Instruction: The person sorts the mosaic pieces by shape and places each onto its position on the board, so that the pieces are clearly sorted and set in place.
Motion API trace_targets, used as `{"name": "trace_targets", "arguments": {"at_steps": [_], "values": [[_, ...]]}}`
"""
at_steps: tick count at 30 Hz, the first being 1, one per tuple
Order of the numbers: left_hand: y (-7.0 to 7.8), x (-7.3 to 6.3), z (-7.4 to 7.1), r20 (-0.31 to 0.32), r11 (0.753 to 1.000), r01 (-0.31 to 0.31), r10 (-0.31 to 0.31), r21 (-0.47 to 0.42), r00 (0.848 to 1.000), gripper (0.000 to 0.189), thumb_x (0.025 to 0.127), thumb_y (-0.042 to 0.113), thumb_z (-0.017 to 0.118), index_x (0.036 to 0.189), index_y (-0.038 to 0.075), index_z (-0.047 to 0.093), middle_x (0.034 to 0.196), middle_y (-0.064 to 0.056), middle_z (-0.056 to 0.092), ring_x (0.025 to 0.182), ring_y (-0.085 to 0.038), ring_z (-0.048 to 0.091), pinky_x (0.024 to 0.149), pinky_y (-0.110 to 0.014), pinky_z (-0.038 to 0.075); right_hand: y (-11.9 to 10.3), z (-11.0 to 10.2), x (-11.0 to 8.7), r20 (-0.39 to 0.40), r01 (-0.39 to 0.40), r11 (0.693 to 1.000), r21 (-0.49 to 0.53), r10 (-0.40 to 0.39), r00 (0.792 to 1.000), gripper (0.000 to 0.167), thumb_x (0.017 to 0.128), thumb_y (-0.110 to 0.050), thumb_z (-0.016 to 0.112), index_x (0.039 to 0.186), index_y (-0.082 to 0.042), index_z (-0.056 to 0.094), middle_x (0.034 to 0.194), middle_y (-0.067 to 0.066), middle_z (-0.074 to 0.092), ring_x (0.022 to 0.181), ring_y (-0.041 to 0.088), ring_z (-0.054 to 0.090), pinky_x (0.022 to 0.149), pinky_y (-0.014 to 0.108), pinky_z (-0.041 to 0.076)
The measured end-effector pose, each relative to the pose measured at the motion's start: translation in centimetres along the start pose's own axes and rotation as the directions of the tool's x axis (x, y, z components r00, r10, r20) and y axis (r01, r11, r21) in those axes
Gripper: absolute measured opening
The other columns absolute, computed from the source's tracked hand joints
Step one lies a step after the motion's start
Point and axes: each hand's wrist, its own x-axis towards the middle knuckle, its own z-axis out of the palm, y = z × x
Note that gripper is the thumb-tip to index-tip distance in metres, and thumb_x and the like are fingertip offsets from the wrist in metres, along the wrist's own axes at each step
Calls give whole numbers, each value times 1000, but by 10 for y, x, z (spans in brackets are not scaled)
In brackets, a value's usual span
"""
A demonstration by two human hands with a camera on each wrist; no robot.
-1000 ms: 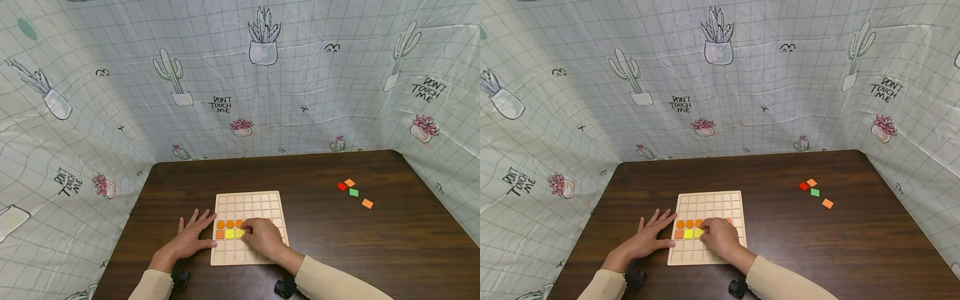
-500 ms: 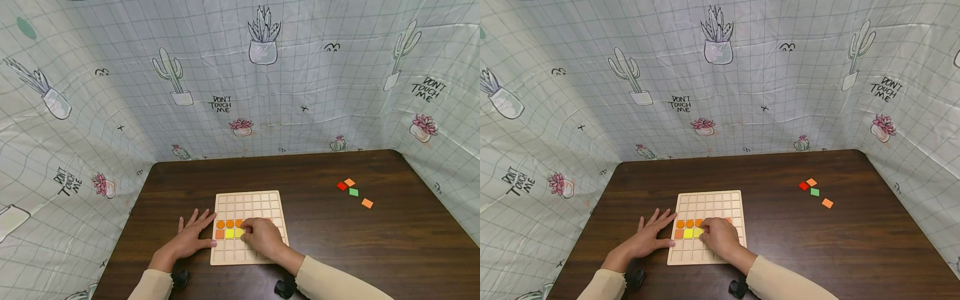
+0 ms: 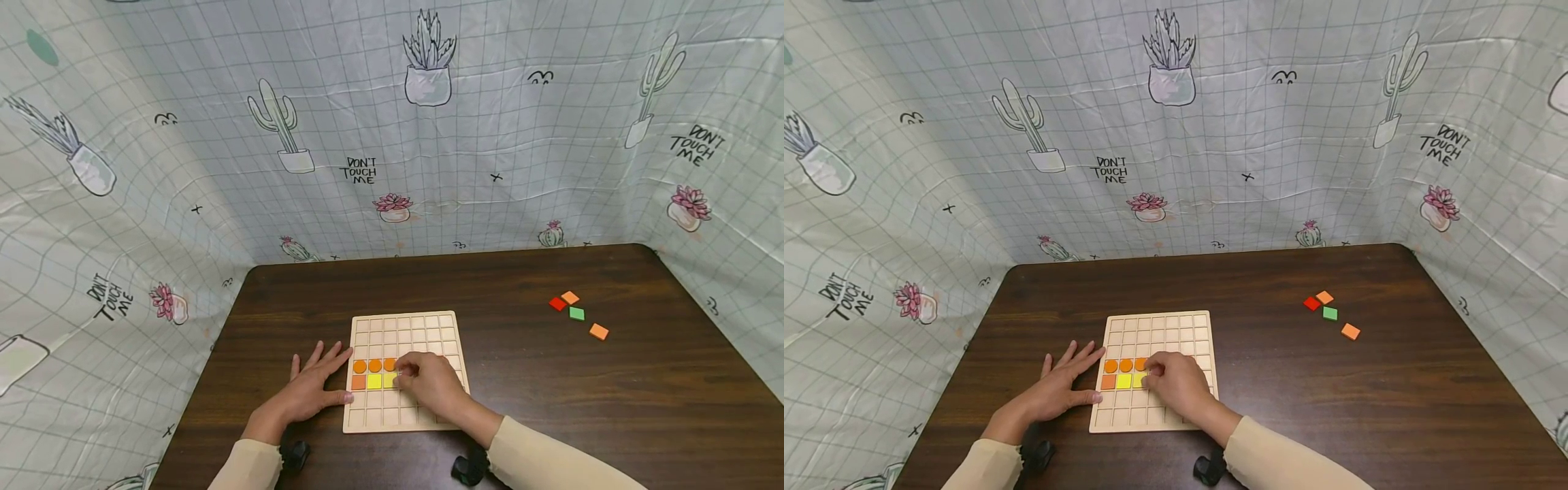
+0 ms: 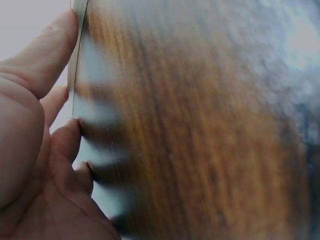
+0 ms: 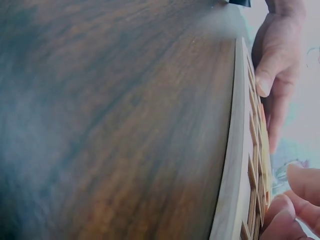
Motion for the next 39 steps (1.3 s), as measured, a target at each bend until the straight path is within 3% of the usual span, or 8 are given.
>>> {"name": "trace_targets", "arguments": {"at_steps": [9, 17, 28, 39], "values": [[1, 0, -1, 2, 1000, -1, 1, -5, 1000, 89, 92, 39, 82, 166, 21, 37, 176, -13, 21, 164, -43, -5, 121, -73, -20, 2, -5, 3, -40, -55, 995, 88, 58, 997, 9, 90, -11, 83, 98, -10, 80, 78, -8, 69, 71, 7, 59, 66, 24, 50], [1, 0, -1, 0, 1000, 0, 0, -8, 1000, 89, 91, 38, 83, 166, 21, 37, 176, -13, 21, 164, -43, -4, 120, -73, -20, 5, -15, 5, -57, -85, 989, 125, 92, 994, 16, 90, -15, 85, 104, -9, 81, 78, -7, 68, 69, 8, 56, 63, 23, 46], [0, 1, 0, 1, 1000, 1, -1, -17, 1000, 89, 92, 39, 82, 167, 22, 36, 176, -13, 21, 164, -43, -5, 121, -72, -21, 14, -42, 10, -81, -129, 976, 175, 145, 986, 22, 92, -11, 81, 113, -5, 79, 80, -4, 67, 63, 11, 58, 53, 24, 50], [0, 1, 1, -10, 1000, -7, 7, -11, 1000, 89, 91, 39, 82, 166, 22, 38, 176, -13, 22, 164, -43, -4, 121, -73, -19, 34, -78, 8, -86, -146, 976, 160, 161, 983, 30, 97, -17, 77, 124, -3, 75, 92, 3, 71, 65, 22, 65, 54, 30, 55]]}}
